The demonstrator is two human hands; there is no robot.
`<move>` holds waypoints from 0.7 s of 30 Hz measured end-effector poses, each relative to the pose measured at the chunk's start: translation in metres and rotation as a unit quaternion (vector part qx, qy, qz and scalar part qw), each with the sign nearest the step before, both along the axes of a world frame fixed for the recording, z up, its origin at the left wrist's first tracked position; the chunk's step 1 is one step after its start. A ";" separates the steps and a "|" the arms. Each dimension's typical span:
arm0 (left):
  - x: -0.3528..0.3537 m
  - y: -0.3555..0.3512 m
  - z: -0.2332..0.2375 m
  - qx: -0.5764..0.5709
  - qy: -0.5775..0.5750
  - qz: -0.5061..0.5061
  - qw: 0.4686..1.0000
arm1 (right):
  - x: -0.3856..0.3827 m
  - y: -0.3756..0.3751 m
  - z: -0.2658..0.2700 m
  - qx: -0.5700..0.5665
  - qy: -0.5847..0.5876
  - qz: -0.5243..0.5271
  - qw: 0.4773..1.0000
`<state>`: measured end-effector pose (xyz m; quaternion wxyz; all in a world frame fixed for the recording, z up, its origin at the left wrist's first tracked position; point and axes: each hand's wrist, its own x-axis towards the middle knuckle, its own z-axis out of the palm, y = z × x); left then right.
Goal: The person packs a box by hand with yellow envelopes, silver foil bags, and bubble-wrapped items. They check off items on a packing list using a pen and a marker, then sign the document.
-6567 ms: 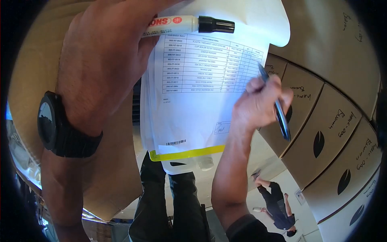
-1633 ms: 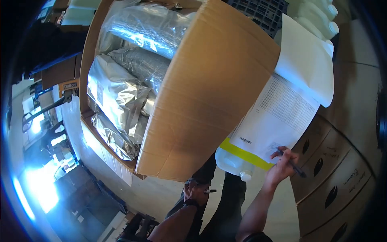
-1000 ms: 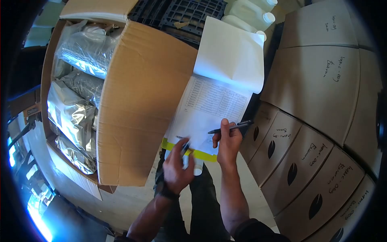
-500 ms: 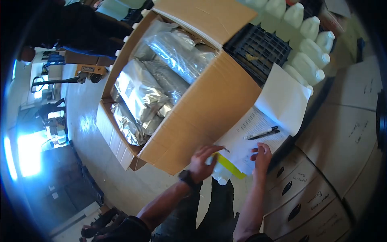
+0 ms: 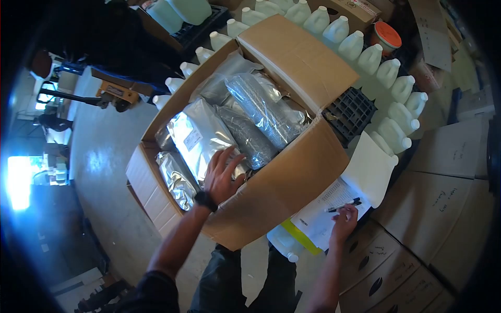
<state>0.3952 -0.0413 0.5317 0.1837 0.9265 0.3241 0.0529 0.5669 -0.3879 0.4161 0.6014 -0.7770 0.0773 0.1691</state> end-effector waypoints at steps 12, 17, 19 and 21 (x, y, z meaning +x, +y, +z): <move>0.098 0.090 -0.060 0.029 0.238 -0.350 0.905 | 0.002 0.312 0.095 -0.146 -0.336 0.235 0.900; 0.082 0.096 -0.073 0.027 0.174 -0.366 0.914 | 0.046 0.355 0.055 -0.329 -0.242 0.394 0.823; 0.073 0.102 -0.065 -0.042 0.078 -0.335 0.938 | 0.059 0.357 0.052 -0.346 -0.210 0.412 0.816; 0.067 0.114 -0.053 -0.076 0.062 -0.319 0.943 | 0.061 0.359 0.052 -0.320 -0.143 0.390 0.852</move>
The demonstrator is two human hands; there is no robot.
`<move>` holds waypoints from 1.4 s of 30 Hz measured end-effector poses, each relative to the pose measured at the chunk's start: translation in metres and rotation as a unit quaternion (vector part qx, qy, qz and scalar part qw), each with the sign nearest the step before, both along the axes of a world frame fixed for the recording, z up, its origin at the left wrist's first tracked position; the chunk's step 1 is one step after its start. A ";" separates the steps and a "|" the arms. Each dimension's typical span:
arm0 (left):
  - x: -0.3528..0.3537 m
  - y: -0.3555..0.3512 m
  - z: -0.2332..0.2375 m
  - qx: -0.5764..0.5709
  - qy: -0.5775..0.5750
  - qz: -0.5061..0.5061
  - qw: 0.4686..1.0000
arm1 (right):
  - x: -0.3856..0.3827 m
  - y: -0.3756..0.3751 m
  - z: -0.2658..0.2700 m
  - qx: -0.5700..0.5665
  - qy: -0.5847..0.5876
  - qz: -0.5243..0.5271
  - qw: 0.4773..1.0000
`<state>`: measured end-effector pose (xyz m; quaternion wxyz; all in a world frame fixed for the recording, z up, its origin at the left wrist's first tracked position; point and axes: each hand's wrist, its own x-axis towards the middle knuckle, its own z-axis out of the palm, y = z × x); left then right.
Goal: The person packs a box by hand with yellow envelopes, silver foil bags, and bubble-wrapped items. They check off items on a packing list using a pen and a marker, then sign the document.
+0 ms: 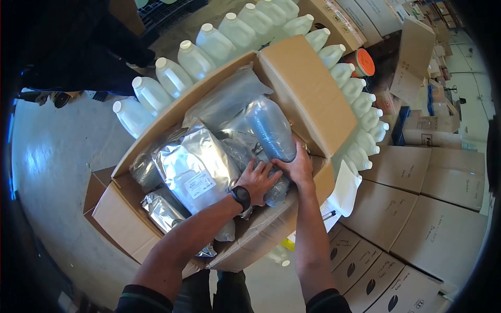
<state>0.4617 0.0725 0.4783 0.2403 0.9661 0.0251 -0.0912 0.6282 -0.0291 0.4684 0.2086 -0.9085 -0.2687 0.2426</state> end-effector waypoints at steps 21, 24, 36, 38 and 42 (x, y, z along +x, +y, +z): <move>-0.059 0.048 0.012 -0.704 -0.199 0.327 0.599 | -0.081 -0.162 -0.034 0.624 0.510 -0.229 0.546; -0.030 0.044 0.033 -0.725 -0.201 0.282 0.595 | -0.067 -0.189 -0.001 0.574 0.516 -0.334 0.541; 0.326 -0.058 0.045 -0.632 0.106 0.296 0.708 | 0.082 -0.203 0.028 0.546 0.350 -0.380 0.659; 0.342 -0.060 0.033 -0.538 0.086 0.353 0.761 | 0.109 -0.201 0.019 0.552 0.340 -0.389 0.655; 0.330 -0.050 -0.002 -0.629 -0.104 0.314 0.703 | 0.153 -0.178 0.003 0.411 0.144 -0.437 0.787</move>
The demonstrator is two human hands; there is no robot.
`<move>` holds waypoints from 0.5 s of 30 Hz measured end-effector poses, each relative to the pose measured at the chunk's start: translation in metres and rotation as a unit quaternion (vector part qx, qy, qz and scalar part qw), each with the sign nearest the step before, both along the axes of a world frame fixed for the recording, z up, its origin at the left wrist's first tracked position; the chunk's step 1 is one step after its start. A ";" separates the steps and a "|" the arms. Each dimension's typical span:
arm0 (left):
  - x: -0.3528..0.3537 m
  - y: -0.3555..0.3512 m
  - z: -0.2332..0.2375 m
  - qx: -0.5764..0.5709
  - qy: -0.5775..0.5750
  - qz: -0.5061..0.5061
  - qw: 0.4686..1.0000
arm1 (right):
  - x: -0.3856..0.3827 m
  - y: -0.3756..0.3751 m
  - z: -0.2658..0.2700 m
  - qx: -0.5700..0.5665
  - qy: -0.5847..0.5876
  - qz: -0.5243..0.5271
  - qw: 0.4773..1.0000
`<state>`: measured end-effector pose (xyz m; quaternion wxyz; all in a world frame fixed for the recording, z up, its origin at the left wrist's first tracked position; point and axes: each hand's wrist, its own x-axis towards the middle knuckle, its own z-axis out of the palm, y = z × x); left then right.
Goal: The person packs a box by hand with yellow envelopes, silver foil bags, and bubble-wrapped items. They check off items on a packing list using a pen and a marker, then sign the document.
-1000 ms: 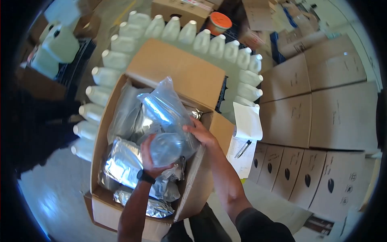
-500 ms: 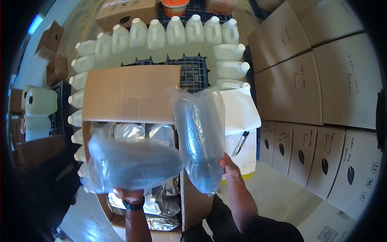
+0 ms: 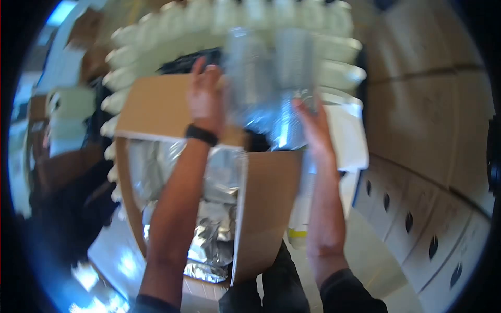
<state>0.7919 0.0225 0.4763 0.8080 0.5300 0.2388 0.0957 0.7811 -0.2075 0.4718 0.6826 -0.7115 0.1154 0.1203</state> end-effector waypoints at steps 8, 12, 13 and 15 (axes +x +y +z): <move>-0.249 0.080 0.060 0.625 0.093 0.041 0.774 | -0.049 0.066 0.038 -0.103 -0.225 0.080 0.966; -0.436 0.147 0.019 0.678 0.431 0.150 0.576 | -0.139 0.128 0.040 0.042 -0.073 0.210 0.974; -0.458 0.156 0.018 0.609 0.471 0.135 0.623 | -0.156 0.146 0.039 0.069 -0.016 0.270 0.960; -0.472 0.166 0.012 0.542 0.498 0.111 0.668 | -0.178 0.184 0.034 0.037 -0.009 0.368 0.929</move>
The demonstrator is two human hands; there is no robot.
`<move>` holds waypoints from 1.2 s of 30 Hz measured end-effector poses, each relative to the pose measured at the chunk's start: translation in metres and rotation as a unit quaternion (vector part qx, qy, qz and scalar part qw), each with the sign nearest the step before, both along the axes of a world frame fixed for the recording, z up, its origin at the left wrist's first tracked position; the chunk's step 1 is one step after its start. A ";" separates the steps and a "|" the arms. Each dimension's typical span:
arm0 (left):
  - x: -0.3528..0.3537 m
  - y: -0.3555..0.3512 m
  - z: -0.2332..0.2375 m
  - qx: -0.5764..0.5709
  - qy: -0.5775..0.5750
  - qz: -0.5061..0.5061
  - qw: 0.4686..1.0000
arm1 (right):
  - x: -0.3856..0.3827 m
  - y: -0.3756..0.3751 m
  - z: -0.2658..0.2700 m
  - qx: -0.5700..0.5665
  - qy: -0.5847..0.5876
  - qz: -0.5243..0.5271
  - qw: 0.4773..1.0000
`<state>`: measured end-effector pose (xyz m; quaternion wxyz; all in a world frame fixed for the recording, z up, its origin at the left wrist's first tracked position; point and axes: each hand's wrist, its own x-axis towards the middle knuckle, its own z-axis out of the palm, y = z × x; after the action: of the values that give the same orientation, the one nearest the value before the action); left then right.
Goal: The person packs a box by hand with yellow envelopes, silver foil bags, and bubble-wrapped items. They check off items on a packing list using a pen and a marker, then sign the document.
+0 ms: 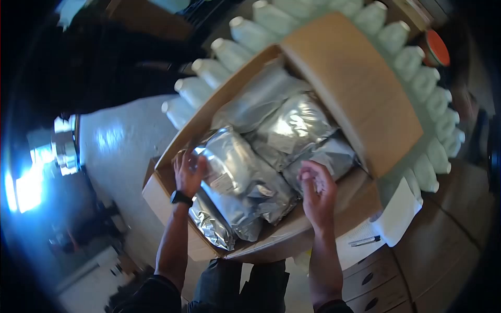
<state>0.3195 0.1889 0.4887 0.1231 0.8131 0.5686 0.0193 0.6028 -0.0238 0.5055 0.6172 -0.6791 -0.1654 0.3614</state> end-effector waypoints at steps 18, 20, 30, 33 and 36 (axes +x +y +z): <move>-0.053 0.023 -0.023 -0.045 -0.046 -0.045 0.997 | -0.054 0.226 -0.117 -0.125 0.322 -0.035 0.938; -0.050 0.046 -0.032 -0.098 0.008 -0.068 0.993 | -0.076 0.256 -0.119 -0.177 0.249 -0.204 0.930; -0.058 0.085 0.042 -0.363 -0.200 -0.082 0.906 | -0.063 0.075 -0.023 0.231 0.405 -0.043 0.884; -0.033 0.057 0.084 -0.452 -0.413 -0.057 0.789 | -0.074 -0.031 -0.006 0.274 0.398 -0.050 0.874; 0.017 0.009 0.110 -0.549 -0.443 0.007 0.709 | -0.083 -0.105 0.021 0.220 0.358 -0.154 0.894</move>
<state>0.3363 0.1981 0.5991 0.7855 0.4958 0.3650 0.0628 0.5200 -0.1288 0.5261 0.8161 -0.3675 0.0982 0.4351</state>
